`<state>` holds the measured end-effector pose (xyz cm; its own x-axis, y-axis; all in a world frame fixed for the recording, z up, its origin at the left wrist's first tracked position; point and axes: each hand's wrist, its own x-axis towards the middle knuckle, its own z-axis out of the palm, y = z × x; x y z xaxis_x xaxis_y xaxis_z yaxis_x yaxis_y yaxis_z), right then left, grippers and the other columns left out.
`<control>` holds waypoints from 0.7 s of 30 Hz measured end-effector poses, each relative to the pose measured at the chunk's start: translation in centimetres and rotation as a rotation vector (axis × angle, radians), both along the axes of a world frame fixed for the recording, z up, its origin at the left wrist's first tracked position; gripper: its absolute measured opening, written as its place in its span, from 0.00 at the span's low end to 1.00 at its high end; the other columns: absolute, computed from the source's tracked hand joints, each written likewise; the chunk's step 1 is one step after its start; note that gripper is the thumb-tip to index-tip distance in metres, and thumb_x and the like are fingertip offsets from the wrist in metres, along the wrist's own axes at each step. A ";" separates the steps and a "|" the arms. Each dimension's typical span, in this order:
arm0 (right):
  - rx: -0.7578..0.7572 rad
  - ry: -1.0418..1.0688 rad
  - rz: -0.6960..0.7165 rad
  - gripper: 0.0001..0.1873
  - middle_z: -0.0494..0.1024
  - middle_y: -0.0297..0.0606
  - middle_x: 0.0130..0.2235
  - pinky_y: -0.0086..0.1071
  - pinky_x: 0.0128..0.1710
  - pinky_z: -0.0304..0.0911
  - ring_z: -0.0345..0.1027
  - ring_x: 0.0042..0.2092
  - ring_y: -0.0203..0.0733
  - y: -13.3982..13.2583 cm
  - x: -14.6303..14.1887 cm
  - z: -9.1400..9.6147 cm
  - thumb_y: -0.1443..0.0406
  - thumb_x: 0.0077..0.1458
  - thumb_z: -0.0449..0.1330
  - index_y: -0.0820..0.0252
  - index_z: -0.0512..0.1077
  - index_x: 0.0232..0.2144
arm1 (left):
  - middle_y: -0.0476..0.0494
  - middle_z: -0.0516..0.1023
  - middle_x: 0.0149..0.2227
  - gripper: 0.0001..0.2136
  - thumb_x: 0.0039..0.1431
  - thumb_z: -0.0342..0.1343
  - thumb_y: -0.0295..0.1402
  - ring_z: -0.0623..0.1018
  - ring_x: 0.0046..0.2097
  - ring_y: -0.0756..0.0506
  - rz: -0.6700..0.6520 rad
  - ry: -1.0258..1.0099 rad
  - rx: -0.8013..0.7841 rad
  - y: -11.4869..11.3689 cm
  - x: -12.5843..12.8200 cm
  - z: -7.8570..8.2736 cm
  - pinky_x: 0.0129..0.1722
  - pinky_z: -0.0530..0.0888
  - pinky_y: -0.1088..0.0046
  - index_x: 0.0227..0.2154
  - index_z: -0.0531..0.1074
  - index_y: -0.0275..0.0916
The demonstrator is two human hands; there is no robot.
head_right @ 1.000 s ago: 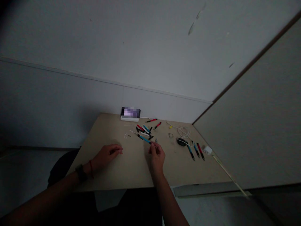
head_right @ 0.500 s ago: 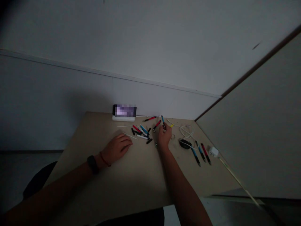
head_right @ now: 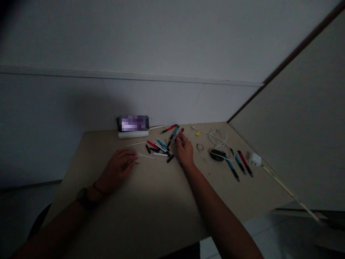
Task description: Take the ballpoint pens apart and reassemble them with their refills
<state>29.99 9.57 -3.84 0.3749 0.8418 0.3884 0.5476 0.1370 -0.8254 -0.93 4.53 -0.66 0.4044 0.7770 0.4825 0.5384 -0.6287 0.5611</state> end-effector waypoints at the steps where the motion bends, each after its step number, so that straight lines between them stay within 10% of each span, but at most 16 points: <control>1: 0.001 0.019 -0.011 0.27 0.81 0.47 0.47 0.45 0.52 0.64 0.72 0.49 0.50 -0.1 -0.1 0.2 0.51 0.59 0.55 0.62 0.76 0.51 | 0.40 0.79 0.46 0.09 0.63 0.54 0.31 0.74 0.52 0.40 0.020 0.005 -0.002 0.2 -0.3 0.0 0.56 0.71 0.54 0.41 0.78 0.41; 13: -0.137 -0.135 0.313 0.17 0.76 0.35 0.25 0.31 0.28 0.57 0.64 0.26 0.37 -3.9 -1.3 5.4 0.51 0.56 0.62 0.59 0.77 0.30 | 0.40 0.79 0.46 0.09 0.64 0.54 0.33 0.74 0.51 0.40 0.056 0.050 -0.052 0.2 -0.9 0.0 0.56 0.70 0.55 0.44 0.77 0.40; 21: -0.297 -0.486 0.570 0.07 0.76 0.38 0.35 0.31 0.34 0.62 0.69 0.33 0.39 -4.8 -1.3 6.2 0.64 0.52 0.67 0.58 0.77 0.35 | 0.41 0.79 0.45 0.07 0.64 0.55 0.30 0.75 0.51 0.41 0.004 0.040 -0.038 -0.1 -0.7 0.1 0.54 0.72 0.55 0.41 0.77 0.40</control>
<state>28.65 4.80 2.36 -0.2965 0.9465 0.1273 0.7669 0.3154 -0.5589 -1.65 4.44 -0.59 0.4200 0.7961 0.4356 0.5635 -0.6050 0.5625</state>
